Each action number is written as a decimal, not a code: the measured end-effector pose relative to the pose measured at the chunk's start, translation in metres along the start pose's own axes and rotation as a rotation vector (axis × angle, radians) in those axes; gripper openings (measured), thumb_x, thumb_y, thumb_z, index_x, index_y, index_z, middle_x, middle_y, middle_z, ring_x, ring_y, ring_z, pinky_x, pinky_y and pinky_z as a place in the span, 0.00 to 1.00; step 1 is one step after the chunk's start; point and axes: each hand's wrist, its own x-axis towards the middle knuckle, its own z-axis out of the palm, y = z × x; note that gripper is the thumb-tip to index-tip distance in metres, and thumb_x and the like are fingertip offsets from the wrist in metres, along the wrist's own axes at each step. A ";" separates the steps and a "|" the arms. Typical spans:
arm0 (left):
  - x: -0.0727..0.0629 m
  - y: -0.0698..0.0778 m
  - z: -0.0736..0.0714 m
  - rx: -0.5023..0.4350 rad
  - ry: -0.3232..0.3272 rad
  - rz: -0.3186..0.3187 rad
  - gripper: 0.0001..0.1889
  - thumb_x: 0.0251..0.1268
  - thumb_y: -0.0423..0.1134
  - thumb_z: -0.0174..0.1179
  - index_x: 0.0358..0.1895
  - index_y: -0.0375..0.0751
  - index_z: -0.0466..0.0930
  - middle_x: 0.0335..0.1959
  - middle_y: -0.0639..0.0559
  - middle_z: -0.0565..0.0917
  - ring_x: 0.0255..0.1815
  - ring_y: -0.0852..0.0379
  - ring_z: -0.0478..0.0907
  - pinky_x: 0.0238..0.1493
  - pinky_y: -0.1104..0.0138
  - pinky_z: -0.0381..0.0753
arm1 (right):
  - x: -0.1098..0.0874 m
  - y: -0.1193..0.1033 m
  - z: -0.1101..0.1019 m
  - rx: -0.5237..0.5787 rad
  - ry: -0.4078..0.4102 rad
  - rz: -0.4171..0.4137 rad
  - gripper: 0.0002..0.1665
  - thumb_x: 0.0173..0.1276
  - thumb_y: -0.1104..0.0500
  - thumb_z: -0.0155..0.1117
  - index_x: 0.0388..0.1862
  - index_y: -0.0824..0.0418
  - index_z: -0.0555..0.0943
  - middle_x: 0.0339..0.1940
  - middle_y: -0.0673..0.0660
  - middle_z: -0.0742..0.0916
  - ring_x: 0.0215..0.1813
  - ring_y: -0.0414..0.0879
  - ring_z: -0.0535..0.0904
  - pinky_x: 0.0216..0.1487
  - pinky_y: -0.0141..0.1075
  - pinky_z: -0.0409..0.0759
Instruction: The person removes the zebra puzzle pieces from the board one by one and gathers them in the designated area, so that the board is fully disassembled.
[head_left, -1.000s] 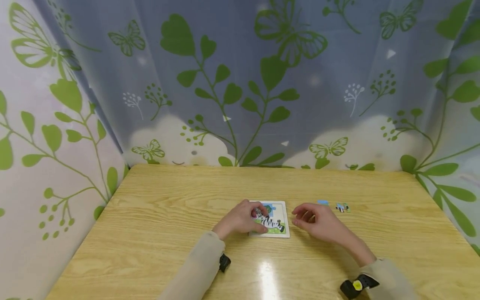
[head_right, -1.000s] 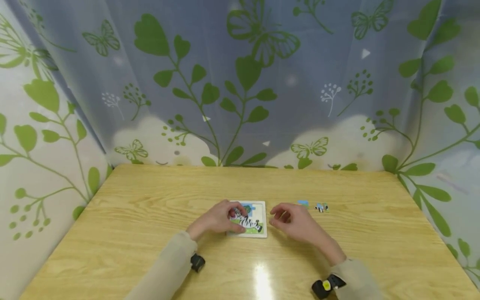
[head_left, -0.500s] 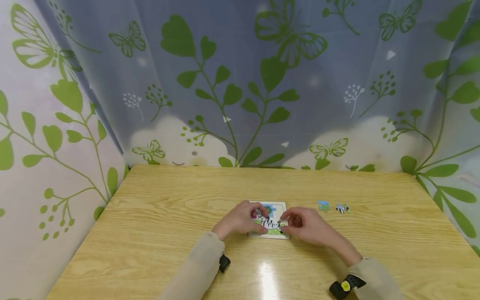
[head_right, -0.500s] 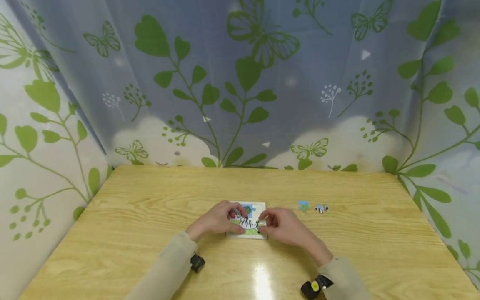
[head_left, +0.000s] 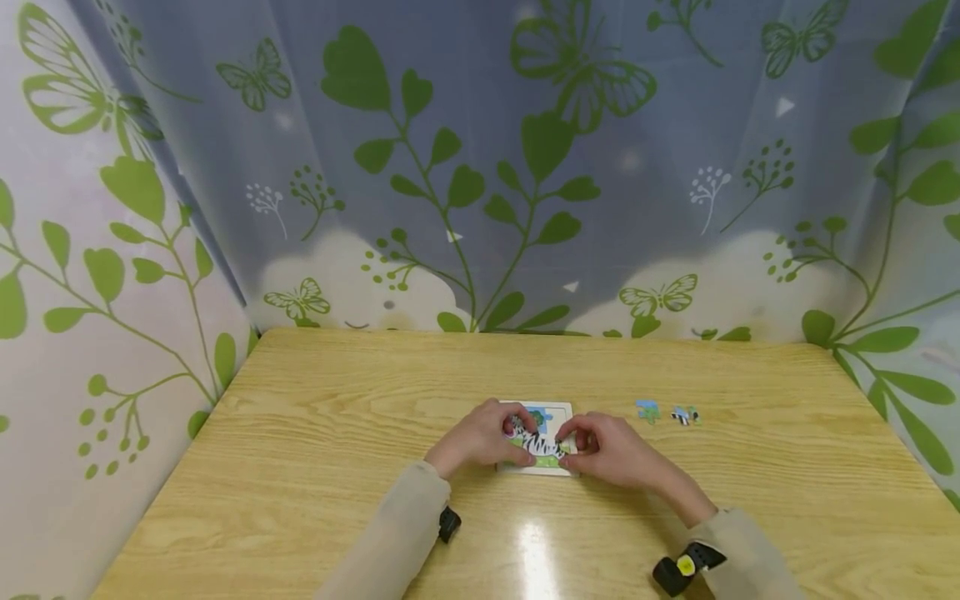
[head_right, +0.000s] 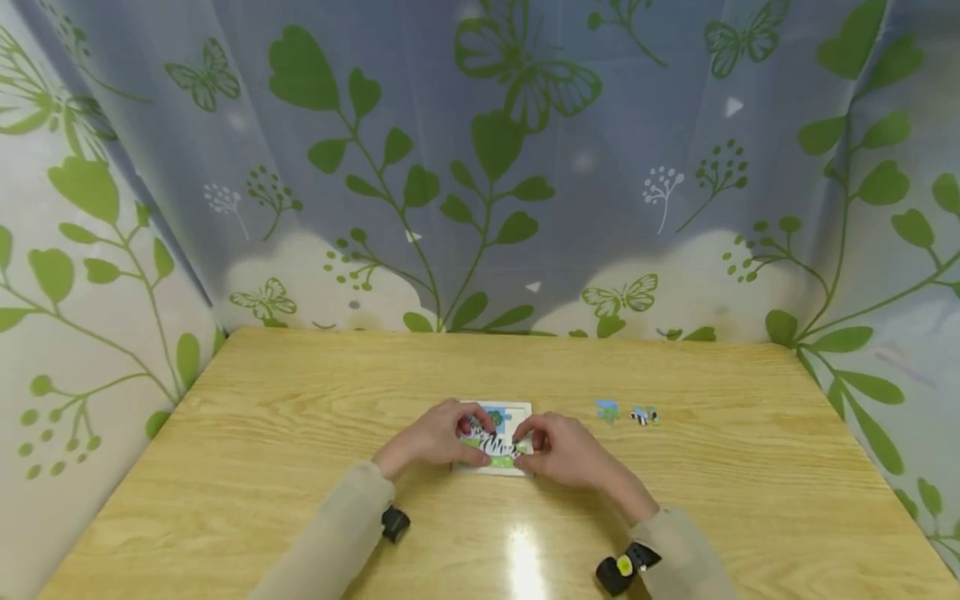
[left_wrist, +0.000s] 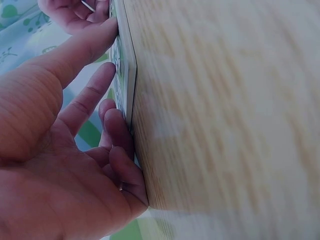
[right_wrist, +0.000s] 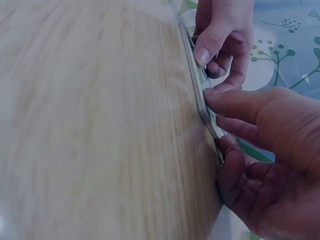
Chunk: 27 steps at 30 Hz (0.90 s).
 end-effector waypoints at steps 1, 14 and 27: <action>0.000 0.000 0.000 0.000 -0.001 -0.002 0.18 0.55 0.44 0.77 0.48 0.55 0.83 0.42 0.50 0.74 0.44 0.55 0.66 0.42 0.63 0.66 | 0.000 0.000 0.000 0.004 -0.001 0.005 0.14 0.64 0.56 0.76 0.45 0.58 0.84 0.29 0.49 0.79 0.29 0.36 0.70 0.32 0.30 0.71; 0.001 0.002 -0.001 -0.003 0.005 -0.008 0.17 0.54 0.43 0.78 0.47 0.54 0.84 0.40 0.49 0.74 0.43 0.55 0.66 0.41 0.63 0.65 | 0.001 -0.001 0.001 0.129 -0.017 0.061 0.15 0.63 0.60 0.75 0.45 0.59 0.80 0.32 0.53 0.78 0.29 0.37 0.70 0.31 0.30 0.70; 0.001 0.003 0.000 -0.007 0.005 -0.008 0.17 0.54 0.43 0.78 0.47 0.54 0.84 0.38 0.49 0.74 0.40 0.55 0.66 0.38 0.65 0.65 | -0.006 0.002 -0.002 0.284 -0.003 0.063 0.10 0.71 0.63 0.67 0.49 0.61 0.81 0.38 0.60 0.86 0.34 0.41 0.79 0.32 0.31 0.76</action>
